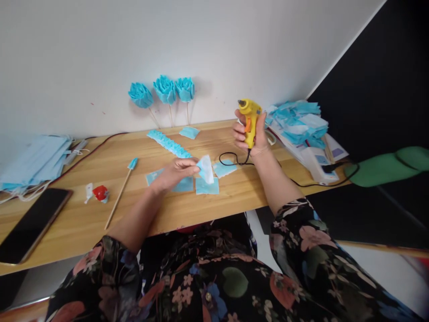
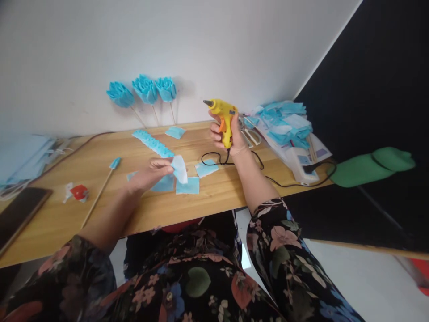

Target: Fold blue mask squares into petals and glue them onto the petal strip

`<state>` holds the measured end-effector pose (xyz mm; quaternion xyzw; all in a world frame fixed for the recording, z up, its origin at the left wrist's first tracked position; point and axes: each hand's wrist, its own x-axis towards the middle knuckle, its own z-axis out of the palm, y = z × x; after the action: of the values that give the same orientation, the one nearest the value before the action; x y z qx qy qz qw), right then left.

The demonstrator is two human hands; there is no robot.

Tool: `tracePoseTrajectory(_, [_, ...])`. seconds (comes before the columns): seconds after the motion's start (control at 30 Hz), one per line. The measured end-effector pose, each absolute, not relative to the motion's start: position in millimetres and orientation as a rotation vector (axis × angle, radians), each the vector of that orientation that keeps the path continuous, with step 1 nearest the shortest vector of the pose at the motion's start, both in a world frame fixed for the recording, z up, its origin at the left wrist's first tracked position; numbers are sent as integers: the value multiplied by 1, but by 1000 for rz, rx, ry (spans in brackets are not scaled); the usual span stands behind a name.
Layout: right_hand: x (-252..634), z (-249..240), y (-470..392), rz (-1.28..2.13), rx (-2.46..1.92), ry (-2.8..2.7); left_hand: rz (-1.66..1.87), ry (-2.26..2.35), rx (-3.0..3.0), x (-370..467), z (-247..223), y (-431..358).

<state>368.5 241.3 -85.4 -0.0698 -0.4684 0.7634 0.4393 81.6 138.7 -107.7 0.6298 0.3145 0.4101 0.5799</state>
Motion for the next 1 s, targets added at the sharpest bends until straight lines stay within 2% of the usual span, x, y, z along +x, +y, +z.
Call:
tracePoseTrajectory(0.13, [364,-83,241,1893,-249,-1159,685,616,1639,101,-103,135])
tracePoseTrajectory(0.43, [377,-73,236,1563,-1003,-1354,573,661,1805,139,-94,152])
tracePoseTrajectory(0.57, [412,-84,238,1380,-1403,-1330,622,652,1890,128,-95,150])
tracePoseTrajectory(0.83, [412,-110,242,1282,-1583,-1413,822,863,1681,95,-81,144])
tracePoseTrajectory(1.0, [415,-99,247,833,-1694,-1876,938,1032,1473,75,-90,147])
